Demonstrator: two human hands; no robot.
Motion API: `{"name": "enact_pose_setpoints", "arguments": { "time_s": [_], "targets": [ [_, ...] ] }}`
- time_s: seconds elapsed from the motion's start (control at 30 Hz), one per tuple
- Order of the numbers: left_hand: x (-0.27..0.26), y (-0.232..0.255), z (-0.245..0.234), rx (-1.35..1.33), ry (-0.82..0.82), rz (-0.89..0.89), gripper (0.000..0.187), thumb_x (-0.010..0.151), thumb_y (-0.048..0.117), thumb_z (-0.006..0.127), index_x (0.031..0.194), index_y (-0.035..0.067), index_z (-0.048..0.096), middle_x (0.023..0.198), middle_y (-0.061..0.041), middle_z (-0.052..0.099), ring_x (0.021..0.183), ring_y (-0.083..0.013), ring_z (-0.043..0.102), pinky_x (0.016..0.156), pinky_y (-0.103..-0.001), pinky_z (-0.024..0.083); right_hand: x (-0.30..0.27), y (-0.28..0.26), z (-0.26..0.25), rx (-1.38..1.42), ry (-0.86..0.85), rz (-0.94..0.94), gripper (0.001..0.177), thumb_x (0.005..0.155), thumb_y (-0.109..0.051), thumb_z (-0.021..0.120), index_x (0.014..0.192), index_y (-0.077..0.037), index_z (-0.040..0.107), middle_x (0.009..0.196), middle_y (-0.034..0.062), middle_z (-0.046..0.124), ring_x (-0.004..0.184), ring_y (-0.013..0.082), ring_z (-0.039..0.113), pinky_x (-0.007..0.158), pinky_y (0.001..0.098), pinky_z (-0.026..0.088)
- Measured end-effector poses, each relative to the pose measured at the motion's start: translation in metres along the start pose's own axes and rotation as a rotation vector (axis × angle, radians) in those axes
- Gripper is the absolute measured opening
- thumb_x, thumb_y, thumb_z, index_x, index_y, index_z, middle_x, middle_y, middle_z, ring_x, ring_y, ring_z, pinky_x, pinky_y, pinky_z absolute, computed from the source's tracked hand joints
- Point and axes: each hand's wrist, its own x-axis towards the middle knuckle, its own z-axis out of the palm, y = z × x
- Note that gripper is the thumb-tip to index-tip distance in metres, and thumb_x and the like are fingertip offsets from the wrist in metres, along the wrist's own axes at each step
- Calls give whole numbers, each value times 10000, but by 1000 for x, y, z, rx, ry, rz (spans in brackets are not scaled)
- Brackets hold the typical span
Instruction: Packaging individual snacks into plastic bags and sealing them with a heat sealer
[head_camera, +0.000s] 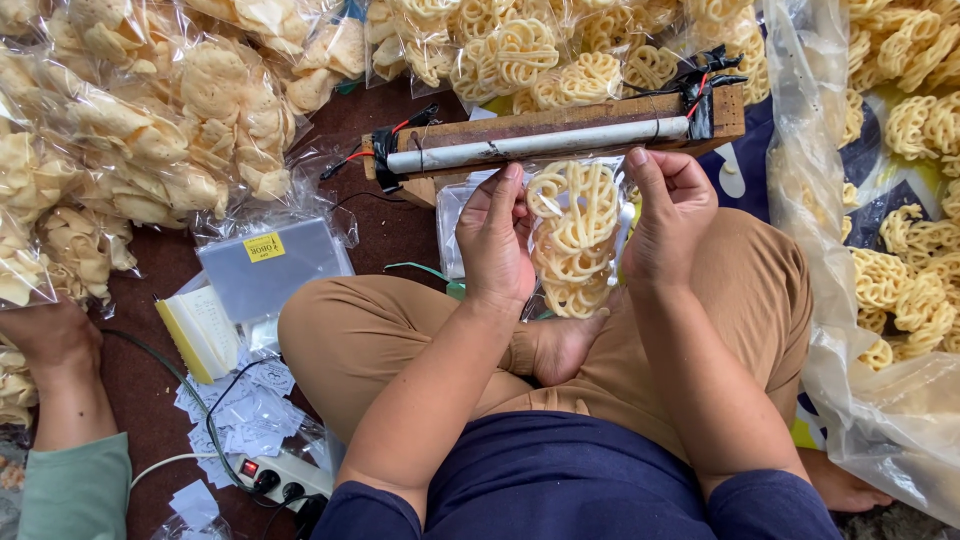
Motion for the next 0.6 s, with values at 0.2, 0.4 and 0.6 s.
{"name": "enact_pose_setpoints", "arguments": {
  "time_s": [0.2,0.4,0.6],
  "targets": [
    [-7,9,3,12,-42,25,142,892,220,805,902,111,714,744,27,643,649,9,555,630,-114,559,-2,-4,1,36,-17,19,156,892,-102,860,894,-27,723,744,2,653,742,21,571,769,190,523],
    [-34,26,-6,126,-190,258,107,963,182,745,953,86,701,779,31,632,726,3,555,719,-155,545,-5,1,-18,125,-152,36,150,951,-105,800,952,-4,689,744,39,567,762,74,521,842,214,504],
    [-79,66,-20,424,-459,655,96,949,114,741,916,26,721,784,-88,649,708,-151,594,714,-294,555,-65,-78,-8,-355,-329,-780,452,1136,-275,435,1337,115,543,1249,258,621,1225,361,575,1163,473,334]
  ]
}}
